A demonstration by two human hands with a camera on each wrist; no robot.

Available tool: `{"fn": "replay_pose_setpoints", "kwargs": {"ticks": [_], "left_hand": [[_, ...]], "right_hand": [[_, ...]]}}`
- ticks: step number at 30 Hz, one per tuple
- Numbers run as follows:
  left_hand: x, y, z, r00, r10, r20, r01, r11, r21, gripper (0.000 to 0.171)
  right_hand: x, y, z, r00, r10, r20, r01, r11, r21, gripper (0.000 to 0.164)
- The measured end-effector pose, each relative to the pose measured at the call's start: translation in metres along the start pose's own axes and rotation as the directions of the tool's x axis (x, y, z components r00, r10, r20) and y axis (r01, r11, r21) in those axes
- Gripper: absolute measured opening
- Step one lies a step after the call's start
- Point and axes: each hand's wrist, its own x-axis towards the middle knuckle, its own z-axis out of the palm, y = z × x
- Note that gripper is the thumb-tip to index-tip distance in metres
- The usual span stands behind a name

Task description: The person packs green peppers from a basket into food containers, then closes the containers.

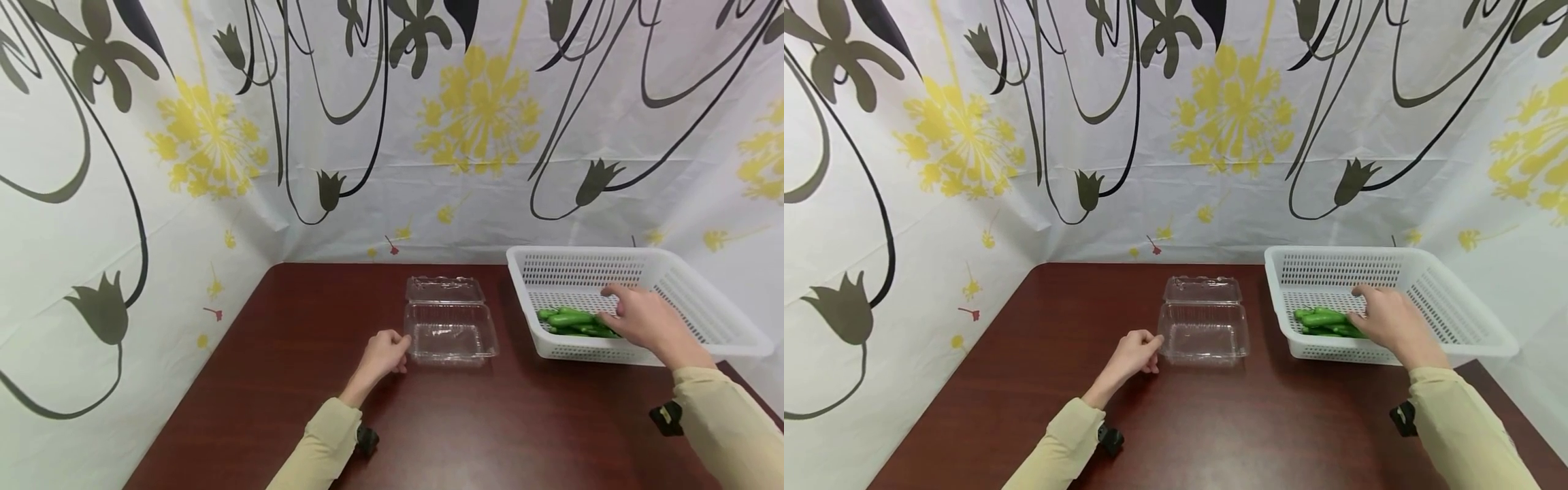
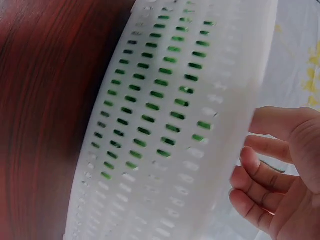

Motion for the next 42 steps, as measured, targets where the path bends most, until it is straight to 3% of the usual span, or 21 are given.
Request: {"fn": "replay_pose_setpoints", "kwargs": {"ticks": [17,30,42], "left_hand": [[-0.004,-0.001,0.002,1.0,0.009,0.01,-0.009,1.0,-0.006,0.027],[-0.003,-0.002,0.002,1.0,0.007,0.015,-0.007,1.0,-0.009,0.027],[-0.001,0.0,0.0,1.0,0.01,0.015,-0.01,1.0,-0.024,0.027]], "right_hand": [[0.0,0.023,0.011,0.988,0.041,0.149,-0.047,0.998,0.036,0.051],[0.003,0.026,0.025,0.996,-0.044,0.072,0.041,0.998,0.05,0.029],[0.018,0.027,0.022,0.97,-0.061,0.234,0.043,0.996,0.082,0.024]]}}
